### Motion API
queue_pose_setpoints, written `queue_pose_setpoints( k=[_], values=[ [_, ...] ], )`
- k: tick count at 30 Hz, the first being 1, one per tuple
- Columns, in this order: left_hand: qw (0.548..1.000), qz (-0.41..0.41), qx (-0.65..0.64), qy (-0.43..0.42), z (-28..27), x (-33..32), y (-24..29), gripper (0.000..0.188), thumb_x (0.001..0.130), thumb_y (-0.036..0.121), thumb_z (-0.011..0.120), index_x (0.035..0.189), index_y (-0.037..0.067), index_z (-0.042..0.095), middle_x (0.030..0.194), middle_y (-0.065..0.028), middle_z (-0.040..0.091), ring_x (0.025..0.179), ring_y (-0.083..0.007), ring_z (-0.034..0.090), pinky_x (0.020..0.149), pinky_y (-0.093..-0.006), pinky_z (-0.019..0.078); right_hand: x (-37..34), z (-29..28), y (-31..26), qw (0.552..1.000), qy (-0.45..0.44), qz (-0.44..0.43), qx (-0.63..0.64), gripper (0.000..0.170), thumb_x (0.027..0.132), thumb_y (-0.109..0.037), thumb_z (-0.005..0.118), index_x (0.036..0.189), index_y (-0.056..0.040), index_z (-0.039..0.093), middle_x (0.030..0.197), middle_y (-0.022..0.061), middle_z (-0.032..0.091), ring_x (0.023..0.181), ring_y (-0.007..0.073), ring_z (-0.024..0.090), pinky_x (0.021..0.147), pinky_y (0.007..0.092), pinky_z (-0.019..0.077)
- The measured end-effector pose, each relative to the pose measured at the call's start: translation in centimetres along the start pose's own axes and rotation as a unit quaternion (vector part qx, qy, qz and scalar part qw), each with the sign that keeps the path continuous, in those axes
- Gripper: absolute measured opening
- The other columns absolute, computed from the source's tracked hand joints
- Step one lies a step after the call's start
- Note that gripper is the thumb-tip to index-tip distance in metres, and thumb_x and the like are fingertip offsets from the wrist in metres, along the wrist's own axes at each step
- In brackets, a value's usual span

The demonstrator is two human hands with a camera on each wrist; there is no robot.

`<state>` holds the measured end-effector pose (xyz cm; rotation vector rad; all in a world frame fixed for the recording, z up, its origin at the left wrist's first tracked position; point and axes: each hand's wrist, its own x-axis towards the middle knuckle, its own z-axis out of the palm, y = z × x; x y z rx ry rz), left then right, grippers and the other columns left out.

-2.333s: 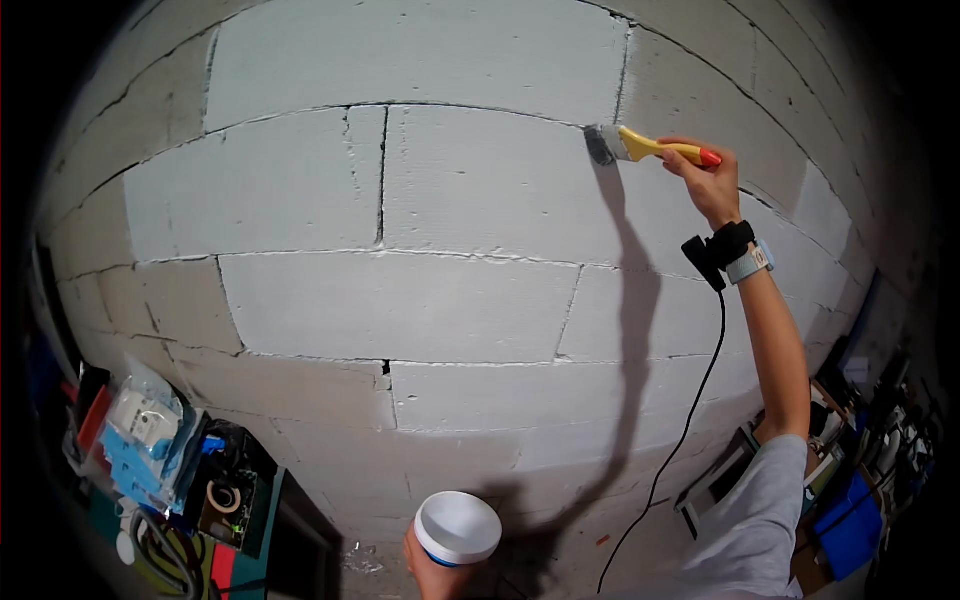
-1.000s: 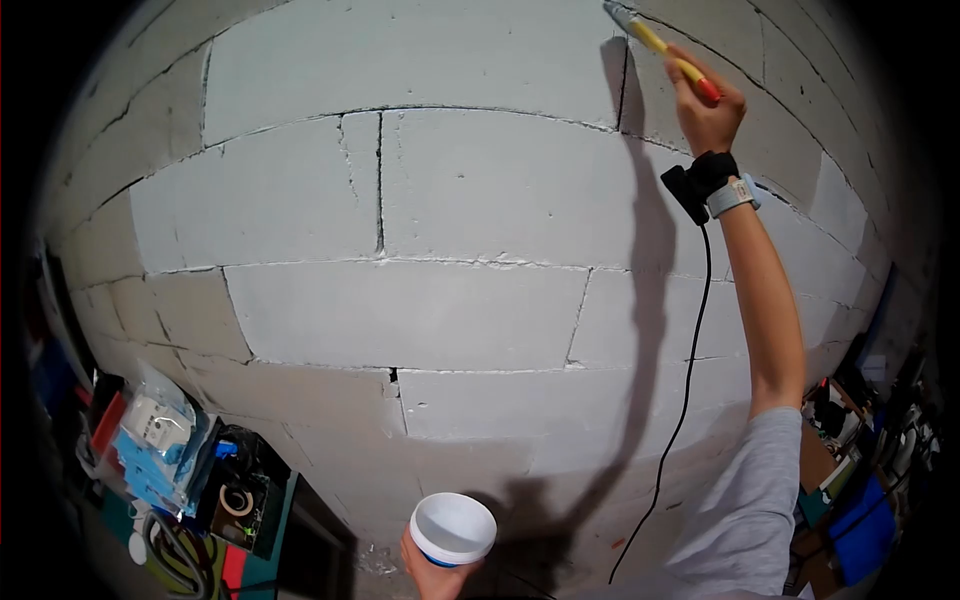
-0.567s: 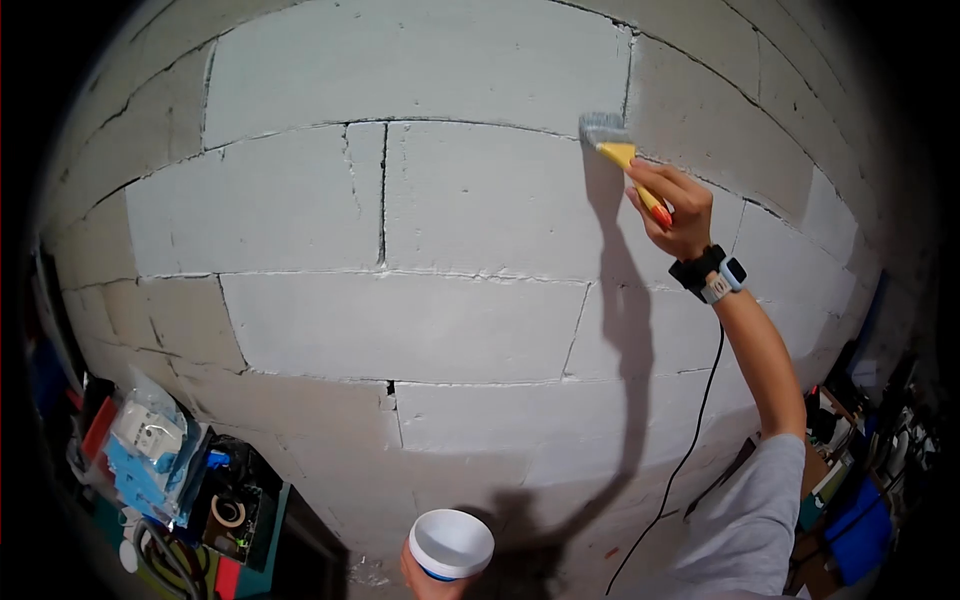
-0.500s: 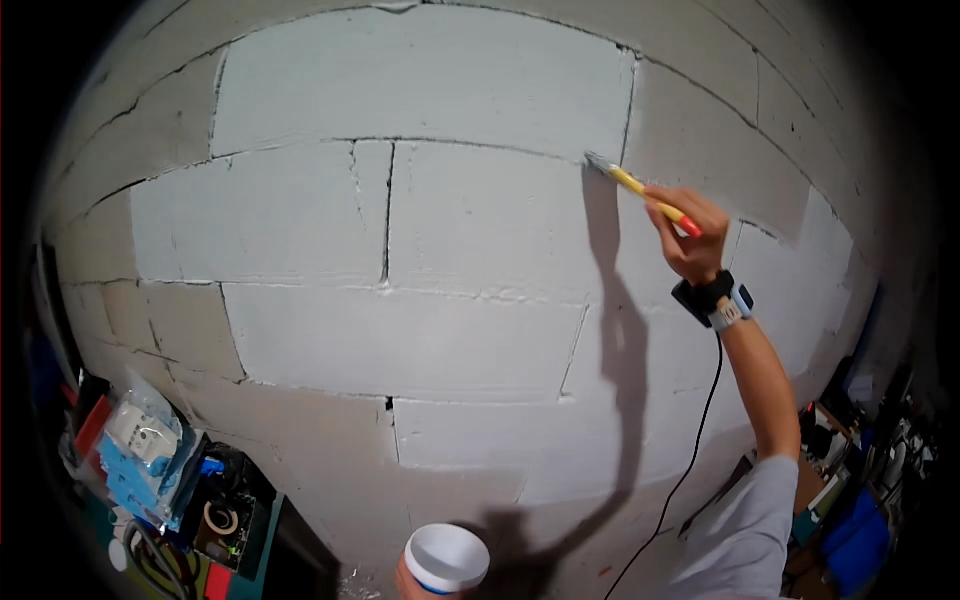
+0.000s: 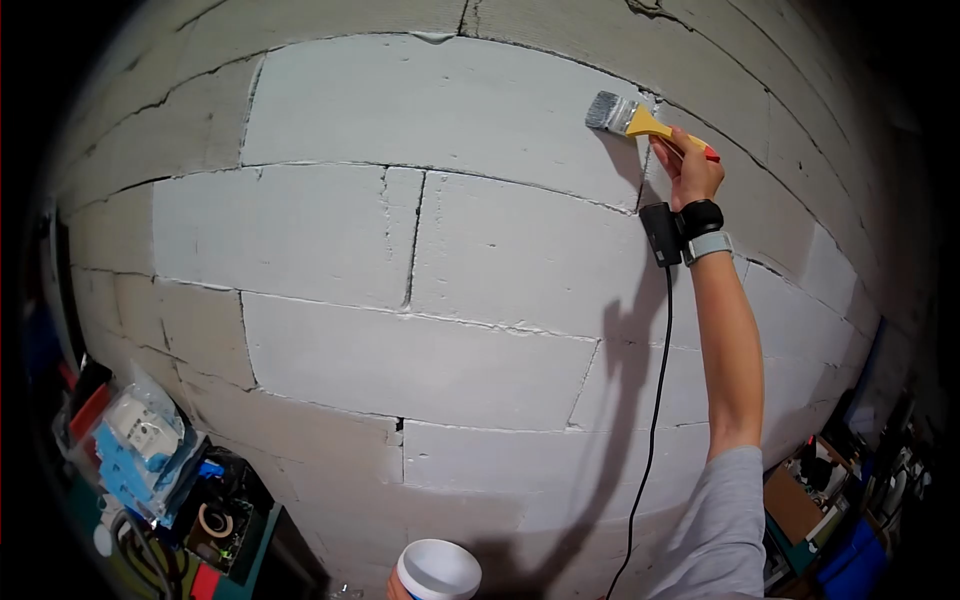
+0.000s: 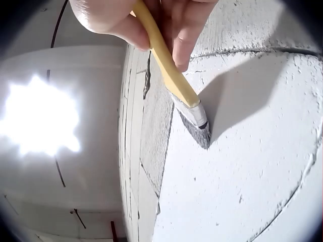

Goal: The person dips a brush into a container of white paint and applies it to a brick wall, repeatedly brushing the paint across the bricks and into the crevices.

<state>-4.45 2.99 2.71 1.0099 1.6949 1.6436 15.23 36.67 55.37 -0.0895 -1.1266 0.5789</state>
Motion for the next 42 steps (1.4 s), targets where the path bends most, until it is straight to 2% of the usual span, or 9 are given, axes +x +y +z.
queue_pose_setpoints(
  k=[10, 12, 17, 19, 25, 27, 31, 38, 42],
  values=[
    [0.997, 0.022, 0.009, 0.073, -0.5, 0.7, -3.7, 0.082, 0.065, 0.022, 0.090, 0.134, 0.001, 0.049, 0.127, -0.0176, 0.062, 0.118, -0.0287, 0.060, 0.098, -0.0396, 0.0488, 3.2, -2.2, -2.4, 0.970, 0.121, -0.182, -0.104, 0.017, 0.085, -0.005, 0.072, 0.097, 0.0058, 0.073, 0.094, 0.0186, 0.074, 0.075, 0.0235, 0.075, 0.066, 0.0287, 0.0634],
    [0.997, 0.016, 0.011, 0.071, -0.6, 0.9, -4.1, 0.083, 0.065, 0.022, 0.090, 0.134, 0.001, 0.049, 0.127, -0.0176, 0.062, 0.118, -0.0287, 0.060, 0.098, -0.0397, 0.0488, 2.8, -1.8, -1.9, 0.838, 0.117, -0.394, -0.359, 0.016, 0.084, -0.013, 0.074, 0.097, -0.0038, 0.077, 0.095, 0.0145, 0.075, 0.075, 0.0206, 0.074, 0.070, 0.0310, 0.0605],
    [0.997, 0.002, 0.017, 0.072, -1.3, 1.2, -5.1, 0.083, 0.065, 0.022, 0.090, 0.134, 0.001, 0.049, 0.127, -0.0177, 0.062, 0.118, -0.0287, 0.060, 0.099, -0.0398, 0.0487, -1.2, 3.8, 1.3, 0.639, -0.048, -0.528, -0.557, 0.014, 0.082, -0.012, 0.069, 0.094, -0.0070, 0.072, 0.089, 0.0103, 0.070, 0.072, 0.0312, 0.070, 0.066, 0.0378, 0.0590],
    [0.997, -0.002, 0.019, 0.072, -1.7, 1.2, -5.4, 0.083, 0.065, 0.022, 0.090, 0.134, 0.001, 0.049, 0.127, -0.0178, 0.062, 0.118, -0.0288, 0.060, 0.099, -0.0398, 0.0486, -3.2, 6.0, 2.3, 0.617, -0.082, -0.540, -0.567, 0.013, 0.080, -0.011, 0.068, 0.093, -0.0072, 0.068, 0.091, 0.0102, 0.068, 0.069, 0.0305, 0.069, 0.063, 0.0392, 0.0590],
    [0.994, -0.018, 0.018, 0.105, -1.9, 0.7, -5.3, 0.085, 0.064, 0.023, 0.090, 0.135, 0.002, 0.049, 0.127, -0.0178, 0.062, 0.118, -0.0285, 0.060, 0.099, -0.0398, 0.0483, -7.4, 10.4, -0.1, 0.697, -0.160, -0.542, -0.441, 0.008, 0.086, -0.013, 0.073, 0.090, -0.0066, 0.074, 0.081, 0.0089, 0.072, 0.064, 0.0246, 0.069, 0.059, 0.0320, 0.0554],
    [0.991, -0.015, 0.002, 0.134, -2.0, 0.6, -5.3, 0.085, 0.063, 0.023, 0.090, 0.135, 0.002, 0.049, 0.127, -0.0178, 0.062, 0.118, -0.0281, 0.059, 0.099, -0.0398, 0.0480, -6.3, 10.7, -0.4, 0.853, -0.136, -0.415, -0.286, 0.012, 0.086, -0.012, 0.074, 0.093, -0.0020, 0.077, 0.087, 0.0102, 0.075, 0.071, 0.0187, 0.073, 0.065, 0.0281, 0.0585],
    [0.995, 0.017, 0.038, 0.093, -2.3, 1.0, -6.0, 0.088, 0.062, 0.024, 0.091, 0.135, 0.002, 0.048, 0.126, -0.0174, 0.062, 0.116, -0.0287, 0.061, 0.098, -0.0401, 0.0491, -0.2, 6.9, 0.1, 0.963, 0.022, -0.212, -0.166, 0.026, 0.083, -0.011, 0.078, 0.096, 0.0107, 0.071, 0.089, 0.0185, 0.073, 0.074, 0.0217, 0.074, 0.068, 0.0309, 0.0645],
    [0.996, -0.031, -0.072, 0.049, -1.0, 1.3, -10.3, 0.082, 0.062, 0.019, 0.091, 0.132, 0.001, 0.052, 0.126, -0.0156, 0.063, 0.114, -0.0248, 0.062, 0.095, -0.0380, 0.0501, 2.9, 0.0, -2.1, 0.923, 0.150, -0.253, -0.247, 0.022, 0.081, -0.016, 0.078, 0.089, 0.0045, 0.075, 0.082, 0.0137, 0.075, 0.070, 0.0196, 0.075, 0.066, 0.0286, 0.0621],
    [0.998, -0.007, -0.043, 0.038, -1.5, 1.4, -7.9, 0.080, 0.063, 0.019, 0.091, 0.131, 0.001, 0.053, 0.125, -0.0151, 0.063, 0.113, -0.0244, 0.062, 0.095, -0.0379, 0.0503, 0.9, 2.5, -0.9, 0.706, 0.055, -0.498, -0.500, 0.014, 0.082, -0.016, 0.071, 0.093, -0.0096, 0.078, 0.079, 0.0129, 0.072, 0.070, 0.0290, 0.070, 0.066, 0.0357, 0.0576]
  ],
)
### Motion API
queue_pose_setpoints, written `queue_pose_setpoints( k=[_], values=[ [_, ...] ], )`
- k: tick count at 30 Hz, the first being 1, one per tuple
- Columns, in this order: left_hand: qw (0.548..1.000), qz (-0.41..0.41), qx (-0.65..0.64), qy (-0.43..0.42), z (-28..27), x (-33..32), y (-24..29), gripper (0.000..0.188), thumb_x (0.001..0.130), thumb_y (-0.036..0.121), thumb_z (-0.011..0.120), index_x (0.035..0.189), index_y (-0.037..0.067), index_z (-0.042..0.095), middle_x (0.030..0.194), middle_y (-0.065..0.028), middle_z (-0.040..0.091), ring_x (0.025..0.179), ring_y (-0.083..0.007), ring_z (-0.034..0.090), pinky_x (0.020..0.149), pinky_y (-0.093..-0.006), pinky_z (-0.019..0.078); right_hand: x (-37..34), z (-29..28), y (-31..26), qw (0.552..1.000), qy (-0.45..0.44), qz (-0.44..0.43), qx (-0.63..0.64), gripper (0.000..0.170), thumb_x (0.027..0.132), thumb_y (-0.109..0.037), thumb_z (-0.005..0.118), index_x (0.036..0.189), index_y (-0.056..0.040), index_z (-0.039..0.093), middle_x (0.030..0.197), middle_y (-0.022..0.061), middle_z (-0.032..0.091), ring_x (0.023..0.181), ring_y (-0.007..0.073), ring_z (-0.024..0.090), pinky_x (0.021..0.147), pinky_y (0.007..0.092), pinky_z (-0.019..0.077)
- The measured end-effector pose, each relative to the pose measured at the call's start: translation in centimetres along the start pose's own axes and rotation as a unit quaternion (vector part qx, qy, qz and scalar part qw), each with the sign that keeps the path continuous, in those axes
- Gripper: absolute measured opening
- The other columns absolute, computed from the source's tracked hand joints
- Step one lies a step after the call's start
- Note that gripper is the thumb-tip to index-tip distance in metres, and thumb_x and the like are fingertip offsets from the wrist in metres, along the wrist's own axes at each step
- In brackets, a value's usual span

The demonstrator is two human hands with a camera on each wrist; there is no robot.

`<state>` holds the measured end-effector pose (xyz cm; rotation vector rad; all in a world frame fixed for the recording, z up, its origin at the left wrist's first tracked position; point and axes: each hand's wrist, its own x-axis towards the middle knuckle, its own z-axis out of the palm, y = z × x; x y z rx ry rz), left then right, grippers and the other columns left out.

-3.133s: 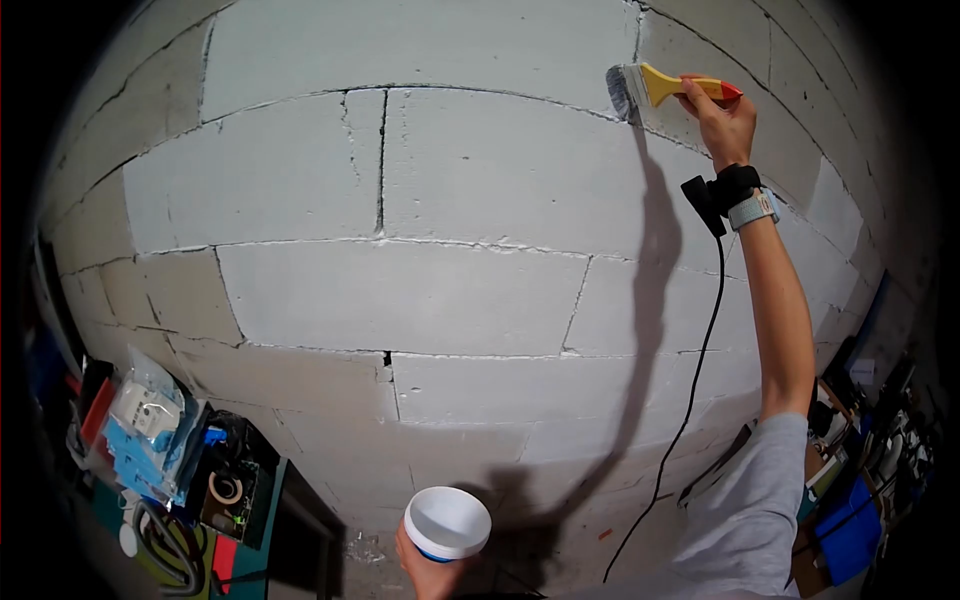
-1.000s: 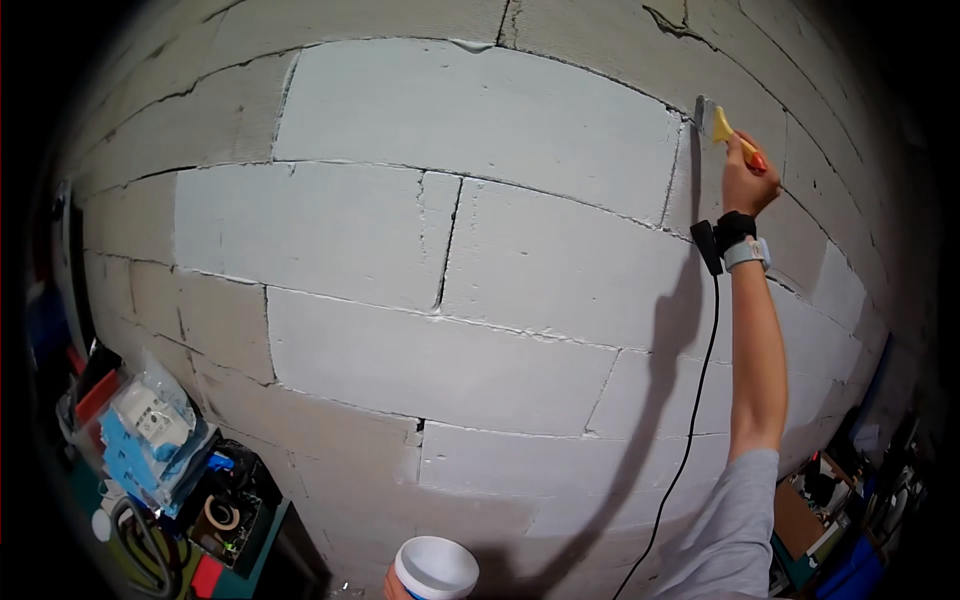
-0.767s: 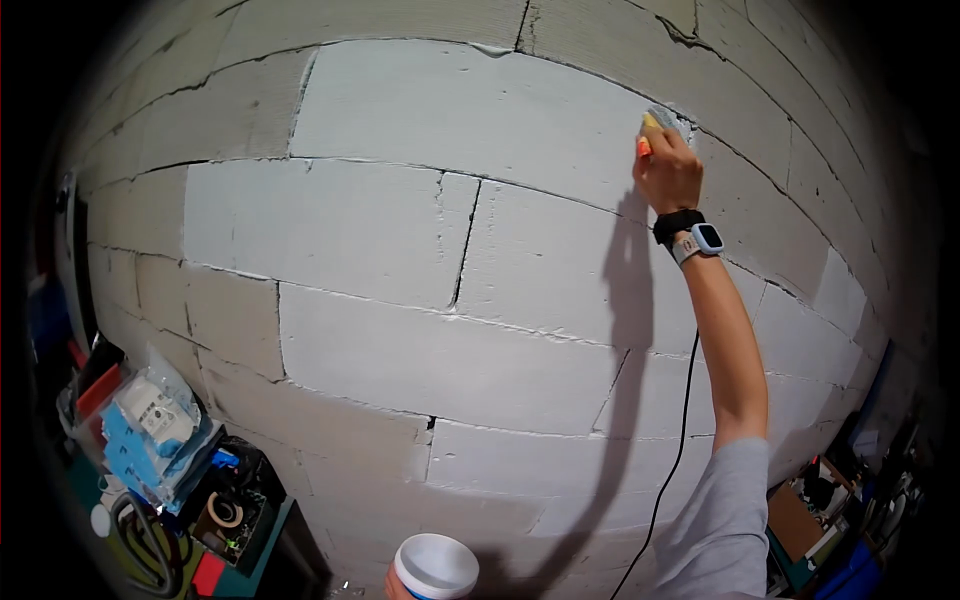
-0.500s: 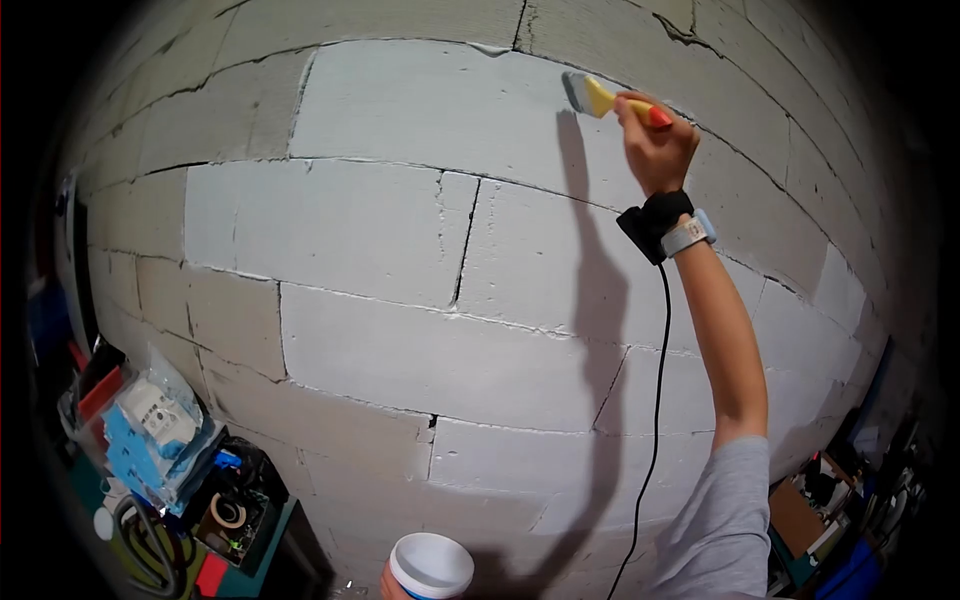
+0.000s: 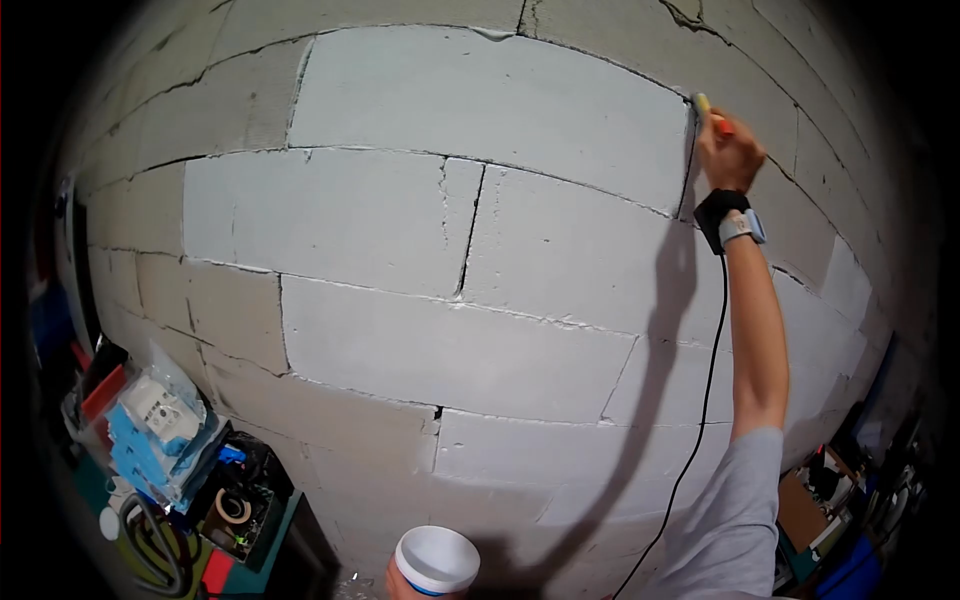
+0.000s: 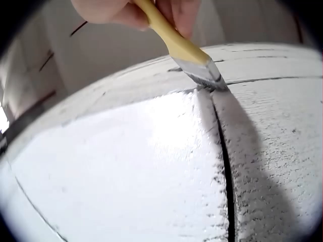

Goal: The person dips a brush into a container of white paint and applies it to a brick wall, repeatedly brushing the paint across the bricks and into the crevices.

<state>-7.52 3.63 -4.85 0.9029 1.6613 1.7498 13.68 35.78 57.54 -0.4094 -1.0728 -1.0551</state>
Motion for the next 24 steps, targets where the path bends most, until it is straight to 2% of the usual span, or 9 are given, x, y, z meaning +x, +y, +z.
queue_pose_setpoints(
  k=[1, 4, 8, 10, 12, 15, 17, 20, 24],
  values=[
    [1.000, 0.004, 0.005, -0.002, 0.0, 0.1, 0.4, 0.080, 0.063, 0.019, 0.091, 0.131, 0.001, 0.053, 0.125, -0.0149, 0.063, 0.113, -0.0243, 0.062, 0.095, -0.0379, 0.0504, -0.6, 0.8, -1.2, 0.996, -0.029, -0.086, -0.008, 0.014, 0.082, -0.015, 0.070, 0.093, -0.0097, 0.076, 0.079, 0.0122, 0.070, 0.068, 0.0286, 0.069, 0.064, 0.0367, 0.0570],
    [1.000, 0.010, 0.012, -0.011, 0.3, 0.2, 1.0, 0.079, 0.064, 0.018, 0.091, 0.131, 0.001, 0.054, 0.124, -0.0145, 0.064, 0.113, -0.0239, 0.062, 0.095, -0.0379, 0.0505, -2.8, 2.1, -6.1, 0.980, -0.097, -0.173, -0.009, 0.016, 0.073, -0.012, 0.072, 0.088, -0.0083, 0.067, 0.086, 0.0095, 0.067, 0.068, 0.0299, 0.069, 0.061, 0.0381, 0.0586],
    [1.000, 0.014, 0.016, -0.017, 0.6, 0.0, 1.4, 0.077, 0.064, 0.018, 0.091, 0.130, 0.002, 0.055, 0.123, -0.0140, 0.064, 0.112, -0.0235, 0.062, 0.094, -0.0378, 0.0508, -1.8, 1.9, -9.8, 0.980, -0.091, -0.174, 0.042, 0.012, 0.074, -0.011, 0.073, 0.084, -0.0085, 0.068, 0.081, 0.0079, 0.067, 0.064, 0.0291, 0.067, 0.059, 0.0365, 0.0575],
    [1.000, 0.015, 0.015, -0.018, 0.9, -0.1, 1.5, 0.076, 0.065, 0.018, 0.091, 0.130, 0.002, 0.055, 0.123, -0.0137, 0.064, 0.112, -0.0233, 0.062, 0.094, -0.0378, 0.0509, -0.3, 1.2, -10.7, 0.978, -0.012, -0.078, 0.191, 0.007, 0.078, -0.014, 0.074, 0.082, -0.0092, 0.073, 0.076, 0.0091, 0.070, 0.063, 0.0253, 0.069, 0.061, 0.0313, 0.0567],
    [1.000, 0.014, 0.014, -0.022, 1.2, -0.1, 1.6, 0.075, 0.065, 0.017, 0.091, 0.130, 0.002, 0.055, 0.123, -0.0135, 0.065, 0.112, -0.0231, 0.062, 0.094, -0.0377, 0.0510, 0.2, 1.3, -10.4, 0.942, -0.016, 0.095, 0.322, 0.014, 0.081, -0.022, 0.076, 0.083, -0.0082, 0.079, 0.072, 0.0092, 0.074, 0.064, 0.0188, 0.072, 0.066, 0.0276, 0.0564],
    [0.999, 0.014, 0.016, -0.024, 1.2, 0.0, 1.7, 0.074, 0.065, 0.017, 0.091, 0.129, 0.002, 0.056, 0.122, -0.0131, 0.065, 0.111, -0.0228, 0.063, 0.094, -0.0377, 0.0512, -0.4, 4.2, -4.5, 0.941, -0.036, 0.198, 0.273, 0.026, 0.078, -0.030, 0.081, 0.083, -0.0039, 0.079, 0.073, 0.0067, 0.075, 0.064, 0.0171, 0.072, 0.067, 0.0283, 0.0573],
    [0.999, 0.015, 0.015, -0.024, 1.2, 0.0, 1.8, 0.074, 0.066, 0.017, 0.091, 0.129, 0.002, 0.056, 0.122, -0.0128, 0.065, 0.111, -0.0226, 0.063, 0.093, -0.0377, 0.0513, -0.9, 3.0, -0.9, 0.905, -0.019, 0.301, 0.301, 0.038, 0.074, -0.036, 0.083, 0.083, 0.0003, 0.078, 0.075, 0.0087, 0.075, 0.067, 0.0165, 0.073, 0.070, 0.0313, 0.0583],
    [1.000, 0.012, 0.014, -0.025, 0.8, 0.0, 1.8, 0.072, 0.066, 0.016, 0.091, 0.129, 0.003, 0.057, 0.121, -0.0124, 0.066, 0.111, -0.0222, 0.063, 0.093, -0.0376, 0.0515, -0.2, 0.3, 4.0, 0.944, -0.014, 0.292, 0.151, 0.035, 0.074, -0.032, 0.084, 0.082, 0.0009, 0.077, 0.078, 0.0106, 0.076, 0.068, 0.0195, 0.074, 0.072, 0.0320, 0.0582],
    [1.000, 0.011, 0.010, -0.027, 0.7, 0.0, 1.8, 0.071, 0.067, 0.016, 0.090, 0.128, 0.003, 0.057, 0.120, -0.0118, 0.066, 0.110, -0.0218, 0.063, 0.093, -0.0375, 0.0517, 1.1, -1.6, 3.7, 0.979, 0.051, 0.132, 0.144, 0.017, 0.081, -0.022, 0.080, 0.094, -0.0110, 0.080, 0.085, 0.0084, 0.077, 0.075, 0.0198, 0.074, 0.072, 0.0297, 0.0568]
  ],
)
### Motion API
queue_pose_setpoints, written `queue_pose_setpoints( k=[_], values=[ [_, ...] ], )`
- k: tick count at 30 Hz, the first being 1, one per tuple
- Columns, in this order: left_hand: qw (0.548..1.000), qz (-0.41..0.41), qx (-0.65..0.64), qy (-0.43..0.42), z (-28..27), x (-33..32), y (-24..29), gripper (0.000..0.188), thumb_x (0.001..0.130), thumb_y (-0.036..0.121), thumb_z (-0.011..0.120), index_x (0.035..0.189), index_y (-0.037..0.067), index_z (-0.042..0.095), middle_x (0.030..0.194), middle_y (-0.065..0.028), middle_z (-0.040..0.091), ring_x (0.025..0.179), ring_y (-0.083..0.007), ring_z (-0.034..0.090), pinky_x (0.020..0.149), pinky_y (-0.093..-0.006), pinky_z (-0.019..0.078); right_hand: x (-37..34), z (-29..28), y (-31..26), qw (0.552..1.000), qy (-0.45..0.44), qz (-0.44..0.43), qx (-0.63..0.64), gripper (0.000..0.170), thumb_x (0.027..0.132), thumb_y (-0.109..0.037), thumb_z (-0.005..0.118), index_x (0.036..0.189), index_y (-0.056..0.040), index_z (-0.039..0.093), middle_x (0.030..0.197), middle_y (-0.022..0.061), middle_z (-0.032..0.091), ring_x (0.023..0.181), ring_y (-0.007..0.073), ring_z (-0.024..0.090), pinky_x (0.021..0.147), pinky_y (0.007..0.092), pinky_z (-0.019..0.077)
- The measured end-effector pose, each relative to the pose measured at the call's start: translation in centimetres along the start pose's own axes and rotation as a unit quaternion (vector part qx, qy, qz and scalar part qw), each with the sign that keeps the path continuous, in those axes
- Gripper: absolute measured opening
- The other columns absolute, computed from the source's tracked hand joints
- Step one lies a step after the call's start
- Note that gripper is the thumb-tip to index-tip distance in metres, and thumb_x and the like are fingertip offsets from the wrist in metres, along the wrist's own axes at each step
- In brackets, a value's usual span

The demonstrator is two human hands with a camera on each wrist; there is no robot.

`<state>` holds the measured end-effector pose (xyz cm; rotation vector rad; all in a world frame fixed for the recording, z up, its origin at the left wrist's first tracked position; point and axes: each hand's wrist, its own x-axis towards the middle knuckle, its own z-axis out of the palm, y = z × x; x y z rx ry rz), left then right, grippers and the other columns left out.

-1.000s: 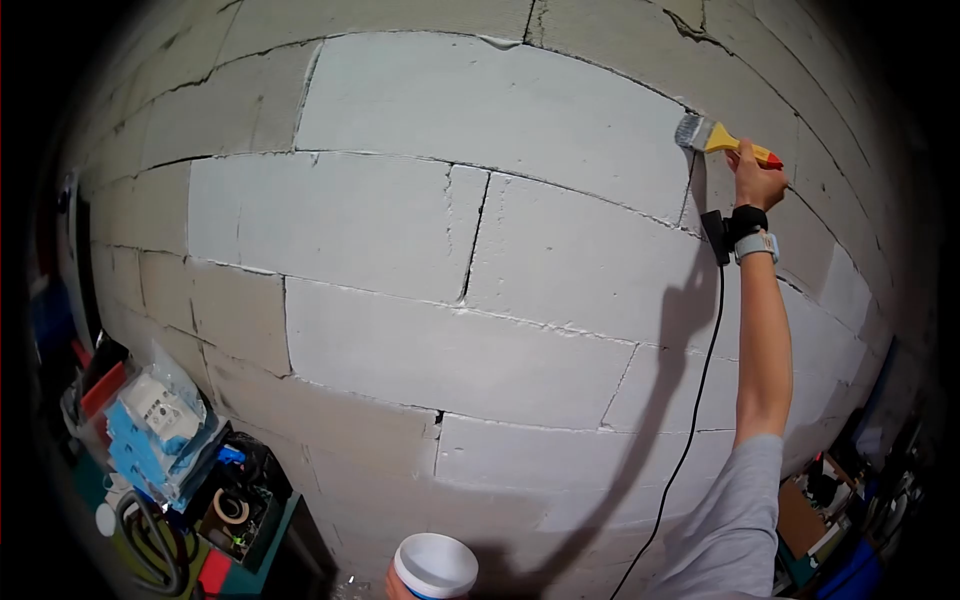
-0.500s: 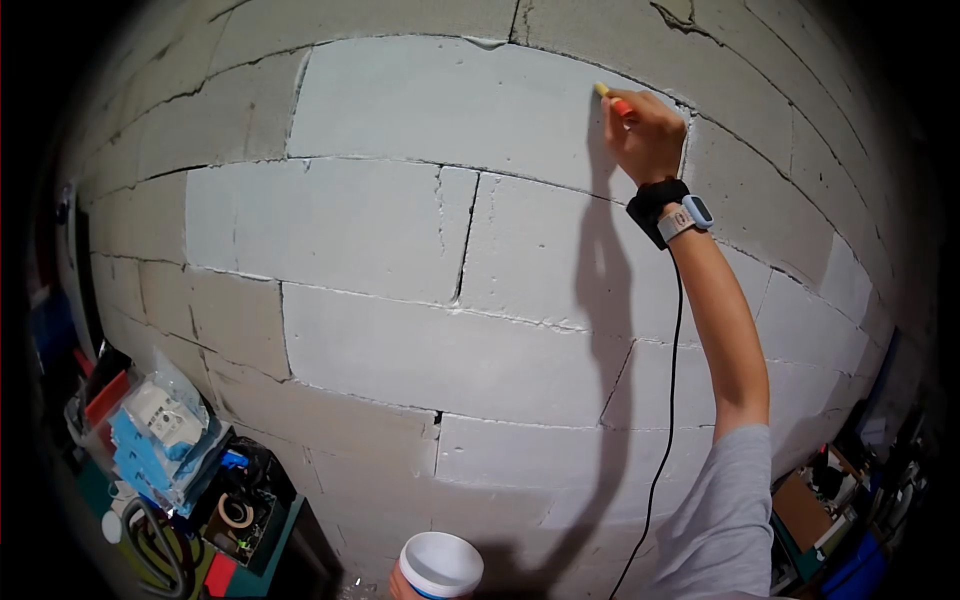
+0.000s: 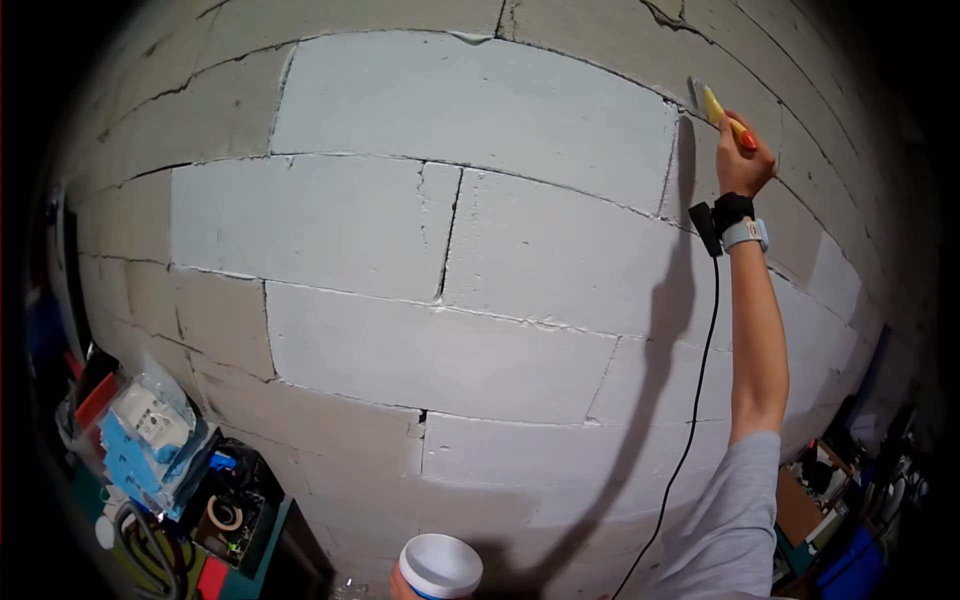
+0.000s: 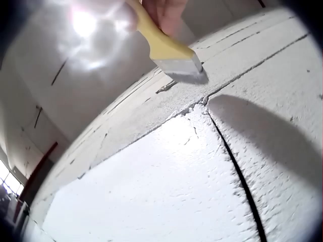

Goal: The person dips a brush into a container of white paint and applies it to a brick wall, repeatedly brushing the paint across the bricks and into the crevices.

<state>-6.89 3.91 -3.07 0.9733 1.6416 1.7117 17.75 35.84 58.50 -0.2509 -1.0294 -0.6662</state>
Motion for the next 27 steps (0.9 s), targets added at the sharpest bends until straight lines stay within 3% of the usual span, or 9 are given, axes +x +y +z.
queue_pose_setpoints(
  k=[3, 5, 9, 13, 15, 17, 21, 24, 27],
  values=[
    [1.000, 0.000, 0.002, -0.006, 0.0, 0.0, 0.2, 0.070, 0.067, 0.016, 0.090, 0.128, 0.003, 0.058, 0.120, -0.0114, 0.067, 0.110, -0.0215, 0.063, 0.093, -0.0375, 0.0519, -1.5, -0.2, -1.0, 0.995, -0.083, -0.056, -0.004, 0.015, 0.082, -0.016, 0.077, 0.096, -0.0132, 0.079, 0.093, 0.0104, 0.076, 0.083, 0.0242, 0.073, 0.077, 0.0303, 0.0551],
    [1.000, 0.000, 0.002, -0.008, 0.1, -0.1, 0.3, 0.069, 0.068, 0.015, 0.090, 0.127, 0.003, 0.058, 0.120, -0.0112, 0.067, 0.109, -0.0213, 0.064, 0.092, -0.0375, 0.0520, -3.4, -0.4, 0.6, 0.962, -0.168, -0.217, 0.016, 0.019, 0.081, -0.012, 0.075, 0.099, -0.0113, 0.077, 0.099, 0.0114, 0.075, 0.082, 0.0288, 0.072, 0.076, 0.0329, 0.0558],
    [1.000, -0.003, -0.005, -0.015, 0.3, -0.1, 0.5, 0.067, 0.068, 0.015, 0.090, 0.127, 0.003, 0.059, 0.119, -0.0106, 0.067, 0.109, -0.0209, 0.064, 0.092, -0.0374, 0.0522, -8.4, -4.1, -0.6, 0.933, -0.273, -0.230, -0.038, 0.025, 0.079, -0.005, 0.074, 0.103, -0.0108, 0.074, 0.090, 0.0099, 0.071, 0.077, 0.0287, 0.070, 0.069, 0.0345, 0.0563],
    [1.000, -0.004, -0.007, -0.022, 0.5, -0.2, 1.1, 0.066, 0.069, 0.015, 0.090, 0.126, 0.004, 0.060, 0.118, -0.0101, 0.068, 0.108, -0.0204, 0.064, 0.092, -0.0373, 0.0524, -7.9, -8.3, -2.4, 0.906, -0.361, -0.221, 0.025, 0.021, 0.081, -0.005, 0.077, 0.101, -0.0104, 0.075, 0.083, 0.0084, 0.070, 0.067, 0.0236, 0.068, 0.061, 0.0306, 0.0530],
    [1.000, -0.003, -0.010, -0.027, 0.8, 0.0, 1.7, 0.065, 0.069, 0.014, 0.090, 0.126, 0.004, 0.060, 0.118, -0.0098, 0.068, 0.108, -0.0202, 0.064, 0.091, -0.0373, 0.0526, -5.8, -8.2, -2.3, 0.922, -0.311, -0.227, 0.049, 0.020, 0.084, -0.008, 0.077, 0.103, -0.0121, 0.076, 0.087, 0.0086, 0.072, 0.068, 0.0225, 0.068, 0.060, 0.0312, 0.0524],
    [0.999, -0.003, -0.018, -0.034, 1.2, 0.0, 2.5, 0.064, 0.070, 0.014, 0.090, 0.126, 0.004, 0.060, 0.117, -0.0096, 0.068, 0.108, -0.0200, 0.064, 0.091, -0.0373, 0.0527, -4.1, -7.1, -2.7, 0.935, -0.255, -0.243, -0.042, 0.021, 0.084, -0.007, 0.076, 0.104, -0.0135, 0.076, 0.095, 0.0076, 0.074, 0.075, 0.0234, 0.070, 0.064, 0.0309, 0.0541],
    [1.000, 0.002, -0.003, -0.027, 1.4, -0.2, 1.4, 0.066, 0.069, 0.015, 0.090, 0.127, 0.004, 0.059, 0.118, -0.0102, 0.068, 0.109, -0.0205, 0.064, 0.092, -0.0373, 0.0524, -2.6, -2.9, 0.2, 0.951, -0.188, -0.244, -0.014, 0.023, 0.083, -0.006, 0.075, 0.105, -0.0124, 0.075, 0.107, 0.0091, 0.073, 0.091, 0.0266, 0.072, 0.078, 0.0316, 0.0562],
    [1.000, 0.004, 0.002, -0.026, 1.3, -0.3, 1.1, 0.068, 0.068, 0.015, 0.090, 0.127, 0.003, 0.059, 0.119, -0.0106, 0.067, 0.109, -0.0208, 0.064, 0.092, -0.0374, 0.0522, -5.2, -2.5, 0.8, 0.948, -0.229, -0.221, -0.023, 0.021, 0.082, -0.011, 0.075, 0.102, -0.0094, 0.074, 0.105, 0.0112, 0.072, 0.088, 0.0310, 0.071, 0.078, 0.0348, 0.0562],
    [1.000, 0.006, 0.006, -0.021, 1.1, -0.1, 1.0, 0.069, 0.068, 0.015, 0.091, 0.128, 0.003, 0.058, 0.119, -0.0110, 0.067, 0.110, -0.0212, 0.063, 0.093, -0.0374, 0.0520, -7.7, -5.1, -1.1, 0.922, -0.310, -0.231, -0.010, 0.013, 0.082, -0.011, 0.076, 0.095, -0.0102, 0.073, 0.092, 0.0096, 0.071, 0.077, 0.0284, 0.070, 0.070, 0.0347, 0.0560]
  ],
)
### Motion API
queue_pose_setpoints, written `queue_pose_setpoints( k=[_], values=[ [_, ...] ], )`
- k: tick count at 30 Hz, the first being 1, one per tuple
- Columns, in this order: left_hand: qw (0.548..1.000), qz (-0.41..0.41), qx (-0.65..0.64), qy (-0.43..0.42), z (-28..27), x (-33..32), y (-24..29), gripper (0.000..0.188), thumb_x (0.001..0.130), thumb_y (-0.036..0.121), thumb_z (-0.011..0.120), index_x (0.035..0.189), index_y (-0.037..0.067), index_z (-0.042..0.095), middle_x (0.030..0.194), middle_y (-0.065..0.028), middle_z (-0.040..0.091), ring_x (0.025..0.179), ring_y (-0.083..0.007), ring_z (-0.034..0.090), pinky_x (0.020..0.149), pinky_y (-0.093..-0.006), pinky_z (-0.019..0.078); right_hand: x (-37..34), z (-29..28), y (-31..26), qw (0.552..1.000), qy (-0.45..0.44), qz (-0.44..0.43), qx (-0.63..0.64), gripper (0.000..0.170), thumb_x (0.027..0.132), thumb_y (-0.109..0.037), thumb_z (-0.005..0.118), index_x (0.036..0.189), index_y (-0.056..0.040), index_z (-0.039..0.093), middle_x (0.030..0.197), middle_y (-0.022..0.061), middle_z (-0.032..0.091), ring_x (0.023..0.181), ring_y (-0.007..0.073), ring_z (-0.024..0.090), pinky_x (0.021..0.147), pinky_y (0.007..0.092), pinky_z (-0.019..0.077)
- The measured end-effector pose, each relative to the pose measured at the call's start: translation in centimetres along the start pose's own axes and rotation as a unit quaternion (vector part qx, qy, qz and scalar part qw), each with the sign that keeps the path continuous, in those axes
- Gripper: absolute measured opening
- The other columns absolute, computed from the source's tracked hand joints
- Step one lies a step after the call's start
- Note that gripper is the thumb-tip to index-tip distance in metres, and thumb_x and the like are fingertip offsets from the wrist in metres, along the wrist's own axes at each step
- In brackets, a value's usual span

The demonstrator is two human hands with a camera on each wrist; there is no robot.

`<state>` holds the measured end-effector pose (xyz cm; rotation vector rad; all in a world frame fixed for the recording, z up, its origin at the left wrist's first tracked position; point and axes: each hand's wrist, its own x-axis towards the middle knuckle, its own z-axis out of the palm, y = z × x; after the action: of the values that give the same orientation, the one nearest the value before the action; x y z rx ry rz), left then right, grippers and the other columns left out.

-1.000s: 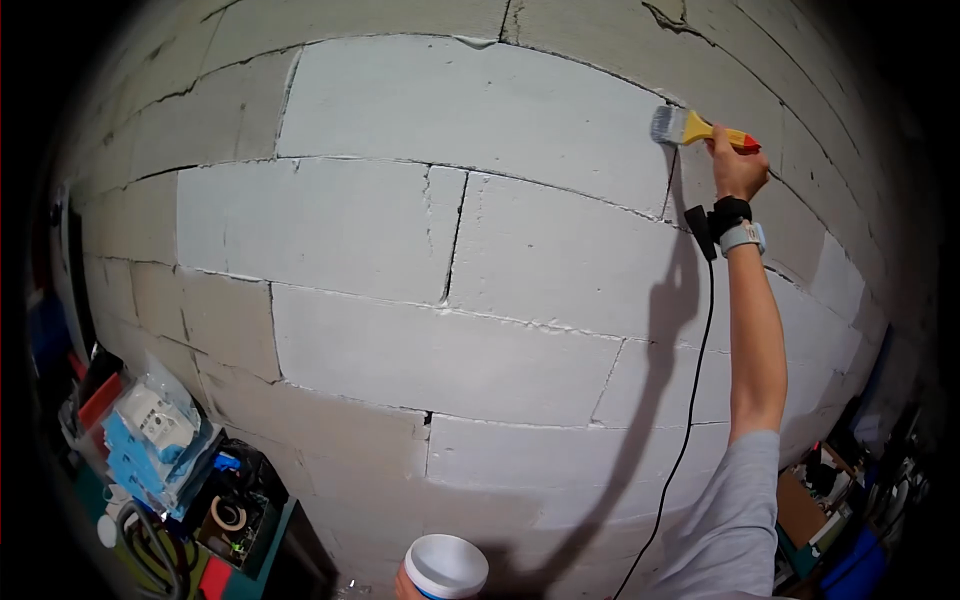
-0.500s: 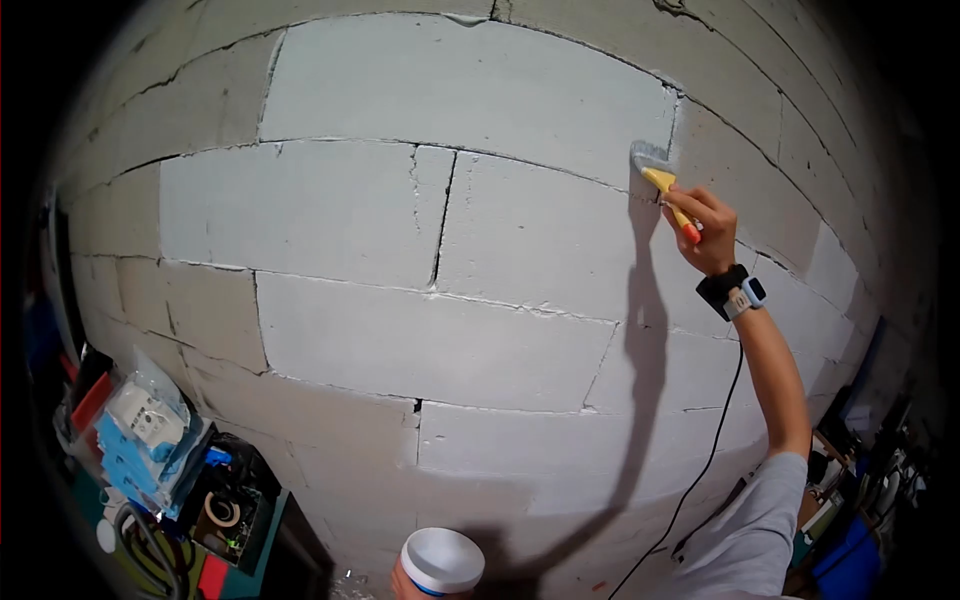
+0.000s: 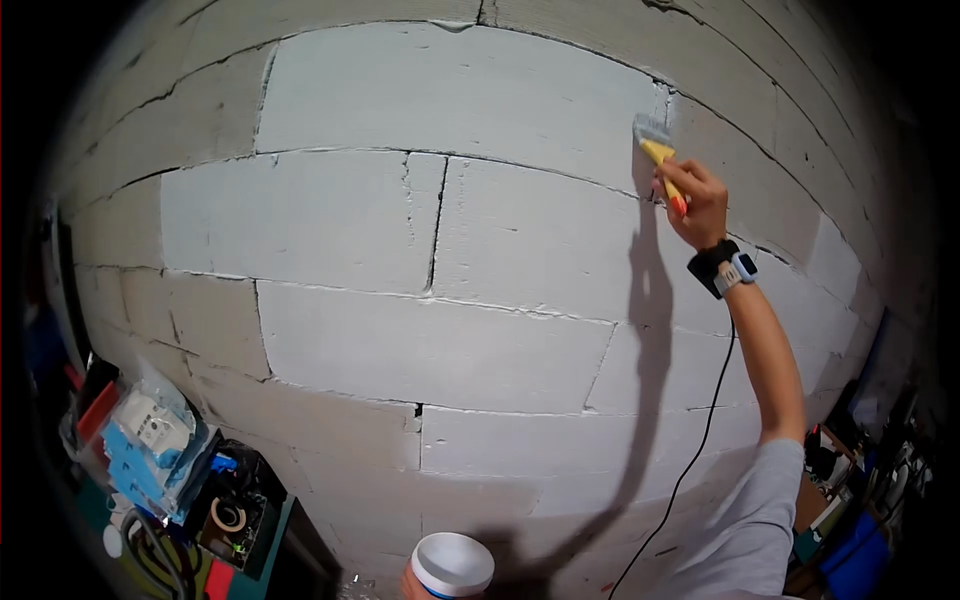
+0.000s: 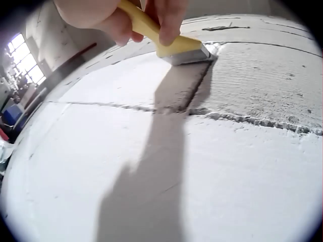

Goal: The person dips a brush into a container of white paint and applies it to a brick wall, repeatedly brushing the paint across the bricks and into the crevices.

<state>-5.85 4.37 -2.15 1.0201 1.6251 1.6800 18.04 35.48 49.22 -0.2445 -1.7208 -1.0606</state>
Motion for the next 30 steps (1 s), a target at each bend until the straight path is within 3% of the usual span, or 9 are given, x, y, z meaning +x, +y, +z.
queue_pose_setpoints(
  k=[4, 7, 8, 14, 16, 22, 24, 28, 30],
  values=[
    [1.000, 0.001, 0.002, 0.001, 0.4, 0.0, -0.2, 0.071, 0.067, 0.016, 0.091, 0.129, 0.003, 0.057, 0.120, -0.0116, 0.066, 0.110, -0.0216, 0.063, 0.093, -0.0375, 0.0517, 0.2, -3.8, -1.8, 0.993, -0.090, -0.031, 0.077, 0.014, 0.082, -0.009, 0.076, 0.095, -0.0103, 0.073, 0.083, 0.0070, 0.069, 0.067, 0.0251, 0.066, 0.060, 0.0314, 0.0512],
    [1.000, 0.007, 0.004, 0.002, 0.9, 0.1, -0.1, 0.073, 0.066, 0.016, 0.091, 0.129, 0.002, 0.056, 0.121, -0.0121, 0.066, 0.111, -0.0220, 0.063, 0.093, -0.0375, 0.0515, 2.5, -4.3, -0.9, 1.000, 0.004, -0.008, 0.025, 0.020, 0.081, -0.003, 0.077, 0.100, -0.0104, 0.074, 0.088, 0.0071, 0.072, 0.068, 0.0264, 0.067, 0.059, 0.0297, 0.0509],
    [1.000, 0.010, 0.002, 0.005, 1.0, 0.2, -0.1, 0.074, 0.066, 0.016, 0.091, 0.129, 0.002, 0.056, 0.121, -0.0122, 0.065, 0.111, -0.0221, 0.063, 0.094, -0.0375, 0.0514, 3.6, -3.5, -0.1, 0.997, 0.062, -0.049, 0.016, 0.021, 0.081, -0.003, 0.077, 0.101, -0.0103, 0.074, 0.096, 0.0085, 0.073, 0.076, 0.0273, 0.070, 0.065, 0.0313, 0.0545],
    [1.000, 0.011, 0.005, 0.021, 1.1, -0.3, -0.7, 0.077, 0.065, 0.017, 0.091, 0.130, 0.002, 0.055, 0.122, -0.0131, 0.064, 0.112, -0.0228, 0.062, 0.094, -0.0376, 0.0510, 5.4, 1.7, 3.5, 0.990, 0.137, -0.018, -0.042, 0.021, 0.080, -0.005, 0.076, 0.100, -0.0112, 0.074, 0.100, 0.0108, 0.072, 0.086, 0.0292, 0.071, 0.075, 0.0352, 0.0571],
    [1.000, 0.009, 0.010, 0.026, 0.7, -0.5, -1.0, 0.078, 0.065, 0.017, 0.091, 0.131, 0.002, 0.054, 0.123, -0.0134, 0.064, 0.112, -0.0230, 0.062, 0.094, -0.0377, 0.0508, 4.0, 3.1, 1.3, 0.994, 0.088, 0.044, -0.043, 0.016, 0.082, -0.011, 0.075, 0.098, -0.0121, 0.074, 0.098, 0.0110, 0.071, 0.083, 0.0302, 0.071, 0.075, 0.0363, 0.0571],
    [0.999, 0.007, 0.019, 0.034, 0.9, -0.6, -1.2, 0.081, 0.063, 0.018, 0.092, 0.132, 0.001, 0.053, 0.124, -0.0143, 0.063, 0.114, -0.0237, 0.061, 0.095, -0.0378, 0.0504, 5.7, 3.6, -8.6, 0.987, 0.034, -0.067, 0.140, 0.010, 0.084, -0.011, 0.074, 0.093, -0.0102, 0.073, 0.086, 0.0096, 0.070, 0.070, 0.0276, 0.069, 0.062, 0.0325, 0.0548],
    [0.999, 0.013, 0.025, 0.036, 1.3, -0.5, -1.2, 0.082, 0.063, 0.018, 0.092, 0.132, 0.001, 0.052, 0.125, -0.0145, 0.063, 0.114, -0.0239, 0.061, 0.095, -0.0378, 0.0503, 7.4, 4.0, -10.4, 0.972, 0.089, -0.094, 0.194, 0.008, 0.084, -0.009, 0.075, 0.092, -0.0065, 0.074, 0.080, 0.0094, 0.072, 0.067, 0.0213, 0.069, 0.060, 0.0290, 0.0533],
    [0.999, 0.017, 0.034, 0.037, 1.8, -0.3, -1.3, 0.084, 0.062, 0.019, 0.092, 0.133, 0.001, 0.051, 0.125, -0.0150, 0.062, 0.114, -0.0243, 0.061, 0.096, -0.0379, 0.0500, 8.7, 6.9, -5.7, 0.923, 0.145, 0.190, 0.302, 0.009, 0.085, -0.009, 0.074, 0.092, -0.0038, 0.078, 0.082, 0.0087, 0.075, 0.069, 0.0119, 0.070, 0.065, 0.0248, 0.0575],
    [0.999, 0.012, 0.024, 0.033, 1.5, -0.1, -1.2, 0.084, 0.062, 0.019, 0.092, 0.133, 0.001, 0.051, 0.125, -0.0150, 0.062, 0.115, -0.0243, 0.061, 0.096, -0.0379, 0.0500, 8.2, 6.0, -1.8, 0.863, 0.214, 0.295, 0.349, 0.014, 0.085, -0.012, 0.075, 0.093, -0.0005, 0.077, 0.082, 0.0092, 0.075, 0.071, 0.0153, 0.072, 0.068, 0.0256, 0.0597]
  ],
)
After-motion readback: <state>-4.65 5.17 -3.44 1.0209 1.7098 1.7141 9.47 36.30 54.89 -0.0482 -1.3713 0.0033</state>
